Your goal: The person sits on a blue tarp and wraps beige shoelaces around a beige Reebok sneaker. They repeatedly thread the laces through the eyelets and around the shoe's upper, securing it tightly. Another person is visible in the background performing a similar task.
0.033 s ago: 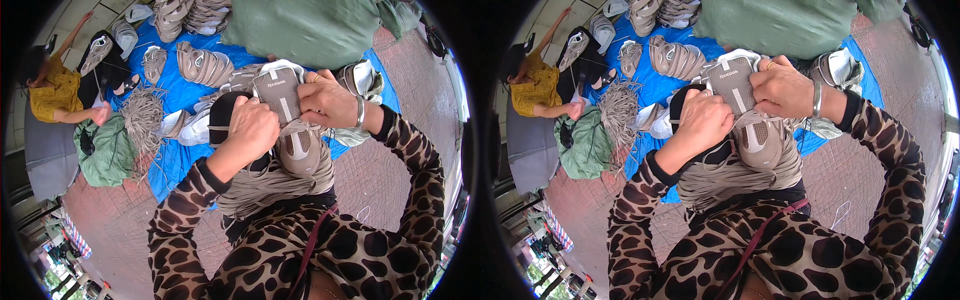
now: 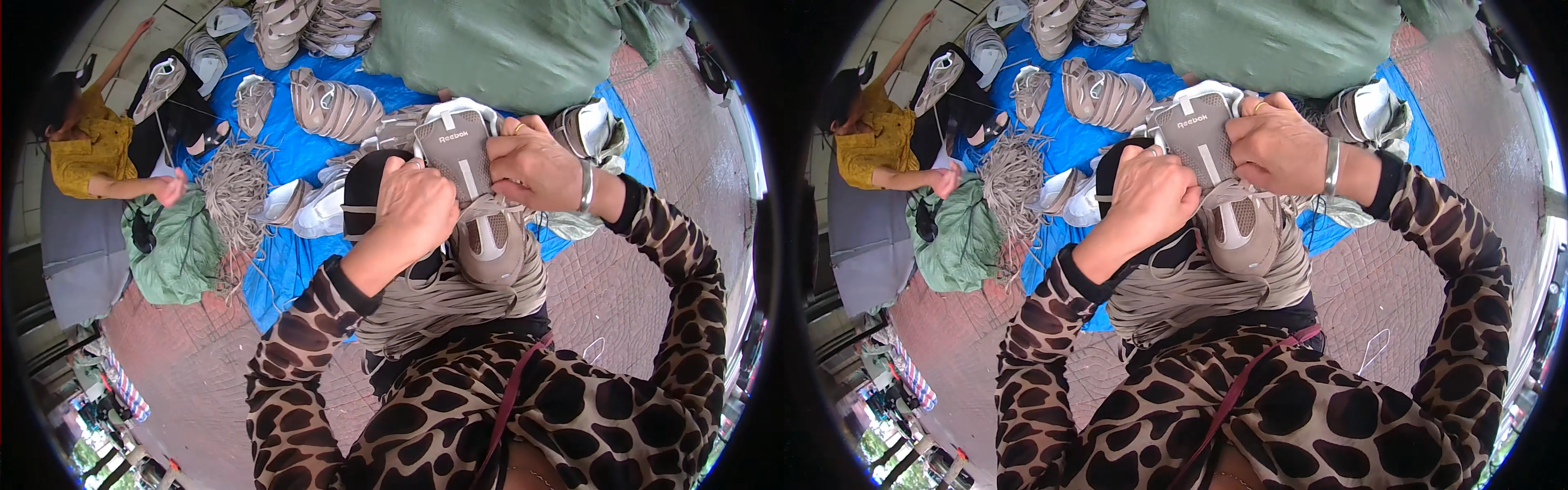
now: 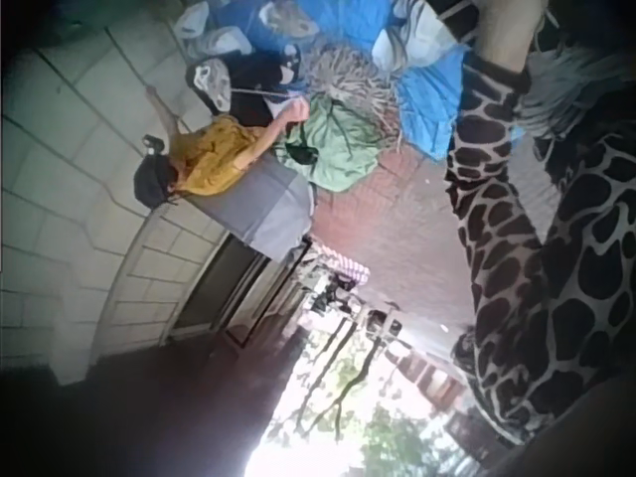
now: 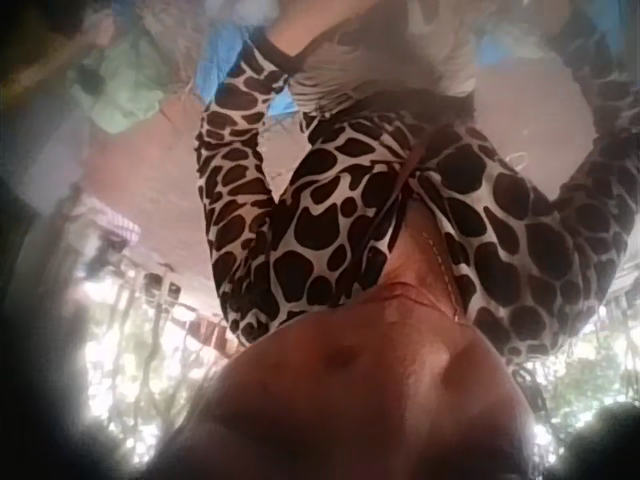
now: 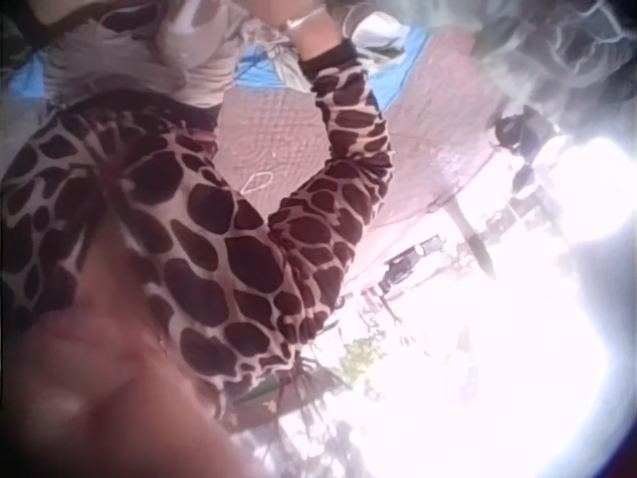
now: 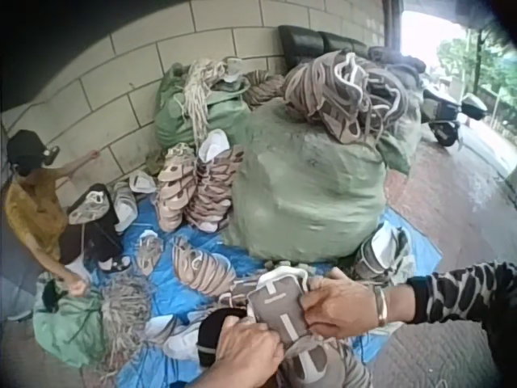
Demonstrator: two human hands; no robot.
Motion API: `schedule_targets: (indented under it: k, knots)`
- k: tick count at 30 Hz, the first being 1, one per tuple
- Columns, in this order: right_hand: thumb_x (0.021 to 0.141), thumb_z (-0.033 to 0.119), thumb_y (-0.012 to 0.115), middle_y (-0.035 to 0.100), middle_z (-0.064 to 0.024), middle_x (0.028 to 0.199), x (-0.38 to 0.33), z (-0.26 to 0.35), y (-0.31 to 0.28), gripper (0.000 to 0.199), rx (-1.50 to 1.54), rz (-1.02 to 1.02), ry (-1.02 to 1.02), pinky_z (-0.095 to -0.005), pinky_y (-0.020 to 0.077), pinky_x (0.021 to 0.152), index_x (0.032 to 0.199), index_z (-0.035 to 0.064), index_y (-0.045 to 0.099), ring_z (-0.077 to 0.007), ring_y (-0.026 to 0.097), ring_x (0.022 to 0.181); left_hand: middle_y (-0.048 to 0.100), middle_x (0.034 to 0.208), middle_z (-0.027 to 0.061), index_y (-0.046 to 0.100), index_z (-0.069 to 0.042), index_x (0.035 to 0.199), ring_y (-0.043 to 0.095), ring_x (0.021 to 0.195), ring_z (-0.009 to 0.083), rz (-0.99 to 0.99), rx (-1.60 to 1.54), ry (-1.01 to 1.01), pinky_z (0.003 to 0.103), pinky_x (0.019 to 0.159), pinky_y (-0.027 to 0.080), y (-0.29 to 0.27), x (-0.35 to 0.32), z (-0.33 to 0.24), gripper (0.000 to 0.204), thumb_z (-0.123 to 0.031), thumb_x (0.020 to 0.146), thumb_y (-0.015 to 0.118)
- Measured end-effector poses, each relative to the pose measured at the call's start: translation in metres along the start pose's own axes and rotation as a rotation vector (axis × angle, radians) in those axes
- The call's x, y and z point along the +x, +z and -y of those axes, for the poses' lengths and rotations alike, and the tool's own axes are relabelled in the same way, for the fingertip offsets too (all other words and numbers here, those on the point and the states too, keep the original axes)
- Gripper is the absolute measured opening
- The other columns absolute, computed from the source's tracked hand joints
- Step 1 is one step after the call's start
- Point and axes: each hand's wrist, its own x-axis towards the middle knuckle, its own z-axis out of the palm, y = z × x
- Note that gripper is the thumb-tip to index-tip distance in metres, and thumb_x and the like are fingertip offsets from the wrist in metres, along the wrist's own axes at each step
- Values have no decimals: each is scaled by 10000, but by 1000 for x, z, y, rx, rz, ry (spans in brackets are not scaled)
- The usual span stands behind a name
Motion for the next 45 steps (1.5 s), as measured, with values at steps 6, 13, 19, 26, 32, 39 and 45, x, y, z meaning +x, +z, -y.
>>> schedule_targets:
  k: [6,13,19,26,32,39,45]
  knots:
    - [722,188,663,588,-24,881,22,21,5,130,-143,196,268,-402,369,851,756,72,711,-249,500,1009,662,649,75,733,-79,690,599,594,205,-119,-359,-239,358,602,429,-1,0,0,83,-143,739,710]
    - [737,205,667,620,-42,893,36,20,1,187,-230,319,256,-412,386,871,811,49,739,-248,516,1055,609,693,-57,711,-10,845,480,616,-9,-220,-1022,-414,182,523,377,-1,-2,22,34,-41,856,704]
    - [735,212,690,606,-23,891,32,8,8,137,52,33,361,-388,373,897,783,93,737,-242,521,1043,614,706,-59,706,-17,855,484,618,-5,-136,-969,-376,186,526,377,3,4,31,47,-63,867,705]
    - [732,265,711,622,-24,931,16,21,-9,193,-207,238,256,-400,368,917,787,83,747,-239,525,1053,605,674,-54,699,-24,823,492,616,9,-68,-810,-339,210,530,397,2,14,34,65,-76,857,684]
    - [719,150,636,627,-33,947,27,23,9,185,-127,259,442,-422,369,922,827,54,751,-272,501,1080,587,664,-59,683,-10,808,477,604,19,-60,-826,-377,214,532,387,6,19,32,78,-74,852,685]
    - [894,148,583,637,-57,852,66,-35,-9,138,592,-598,345,-334,480,658,906,41,669,-198,568,708,663,781,-26,696,-26,858,549,697,35,-258,-1181,-322,218,631,440,2,32,39,69,-67,887,649]
    - [1033,191,482,603,-33,795,120,-13,-33,130,1414,-204,645,-264,415,371,1031,67,522,-91,542,473,679,943,-14,696,-30,975,557,789,26,-423,-1321,-316,195,707,448,-56,54,60,76,-81,934,658]
